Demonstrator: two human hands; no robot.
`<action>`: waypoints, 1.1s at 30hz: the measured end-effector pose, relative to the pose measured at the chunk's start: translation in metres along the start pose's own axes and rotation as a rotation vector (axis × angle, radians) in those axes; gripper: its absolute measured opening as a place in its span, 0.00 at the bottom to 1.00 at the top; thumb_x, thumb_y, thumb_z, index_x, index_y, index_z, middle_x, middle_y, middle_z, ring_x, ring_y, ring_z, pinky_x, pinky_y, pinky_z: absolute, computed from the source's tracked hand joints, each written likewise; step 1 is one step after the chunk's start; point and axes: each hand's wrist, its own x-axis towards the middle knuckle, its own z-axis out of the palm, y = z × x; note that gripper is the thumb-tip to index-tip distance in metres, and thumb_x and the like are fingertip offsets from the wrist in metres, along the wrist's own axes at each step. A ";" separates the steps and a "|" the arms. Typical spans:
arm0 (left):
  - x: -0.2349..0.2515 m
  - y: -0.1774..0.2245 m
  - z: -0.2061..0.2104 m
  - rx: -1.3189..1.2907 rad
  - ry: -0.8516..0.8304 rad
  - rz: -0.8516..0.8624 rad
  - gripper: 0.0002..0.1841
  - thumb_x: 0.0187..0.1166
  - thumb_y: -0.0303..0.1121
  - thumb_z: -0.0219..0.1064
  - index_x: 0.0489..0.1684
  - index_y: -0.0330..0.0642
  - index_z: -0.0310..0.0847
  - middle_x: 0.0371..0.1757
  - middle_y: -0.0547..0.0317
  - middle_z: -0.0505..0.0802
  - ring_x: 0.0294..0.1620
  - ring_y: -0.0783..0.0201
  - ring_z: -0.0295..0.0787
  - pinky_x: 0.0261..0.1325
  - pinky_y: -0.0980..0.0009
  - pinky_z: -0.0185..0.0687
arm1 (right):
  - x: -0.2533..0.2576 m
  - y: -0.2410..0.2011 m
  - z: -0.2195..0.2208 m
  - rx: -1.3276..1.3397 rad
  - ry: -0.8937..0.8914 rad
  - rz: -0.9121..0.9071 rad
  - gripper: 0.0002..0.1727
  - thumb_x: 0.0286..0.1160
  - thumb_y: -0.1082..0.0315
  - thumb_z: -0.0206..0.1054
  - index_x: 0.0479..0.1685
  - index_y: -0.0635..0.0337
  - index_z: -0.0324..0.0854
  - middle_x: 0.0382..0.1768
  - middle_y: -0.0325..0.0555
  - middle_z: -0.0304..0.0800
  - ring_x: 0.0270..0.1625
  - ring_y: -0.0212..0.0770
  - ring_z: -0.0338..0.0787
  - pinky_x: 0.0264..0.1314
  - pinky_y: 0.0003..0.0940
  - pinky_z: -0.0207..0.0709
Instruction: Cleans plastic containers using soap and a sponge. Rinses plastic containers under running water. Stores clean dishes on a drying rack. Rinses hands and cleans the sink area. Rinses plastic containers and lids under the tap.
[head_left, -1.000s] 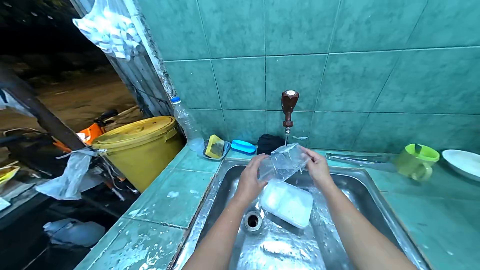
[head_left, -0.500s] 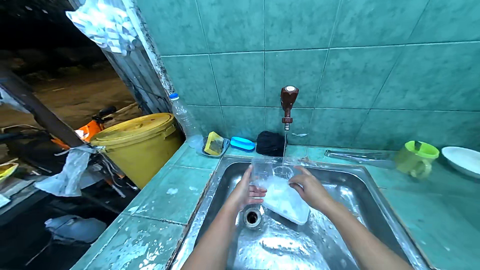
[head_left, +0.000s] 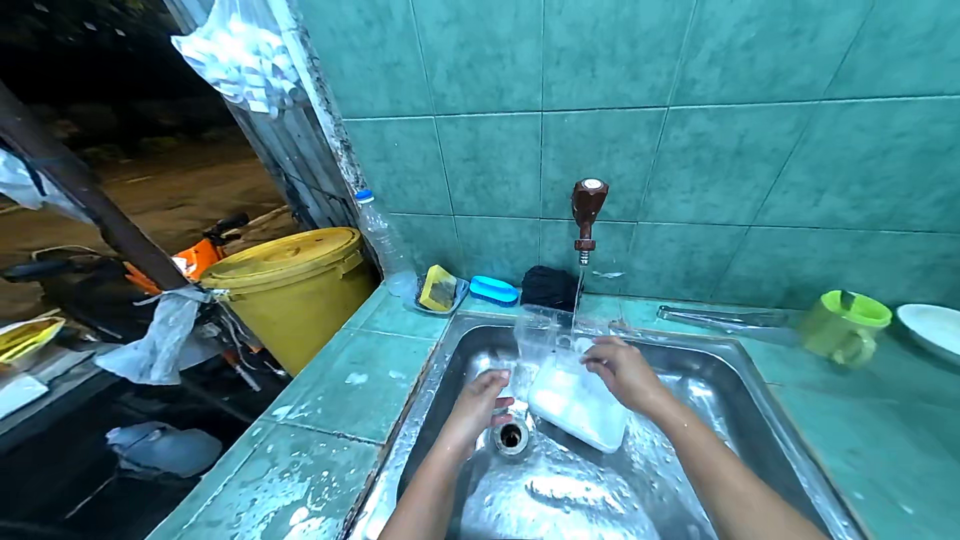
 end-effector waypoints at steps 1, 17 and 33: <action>-0.002 -0.002 0.000 0.008 -0.005 0.003 0.21 0.92 0.41 0.58 0.75 0.38 0.76 0.72 0.43 0.83 0.62 0.49 0.90 0.57 0.55 0.90 | 0.002 0.002 -0.003 0.114 0.023 0.040 0.14 0.87 0.71 0.59 0.59 0.65 0.88 0.59 0.57 0.90 0.65 0.50 0.88 0.73 0.47 0.79; -0.010 0.017 0.022 0.000 -0.057 0.065 0.24 0.91 0.41 0.59 0.83 0.44 0.69 0.71 0.44 0.84 0.61 0.50 0.90 0.56 0.56 0.90 | -0.013 0.019 -0.012 1.359 0.187 0.472 0.17 0.95 0.67 0.45 0.68 0.65 0.74 0.29 0.49 0.83 0.33 0.48 0.91 0.48 0.53 0.90; 0.042 0.039 0.038 -0.570 0.095 -0.005 0.29 0.94 0.50 0.48 0.91 0.55 0.47 0.65 0.35 0.83 0.45 0.45 0.90 0.43 0.54 0.89 | -0.039 0.009 0.018 -0.261 0.551 -0.323 0.13 0.76 0.62 0.67 0.45 0.64 0.89 0.52 0.59 0.90 0.61 0.62 0.89 0.65 0.61 0.82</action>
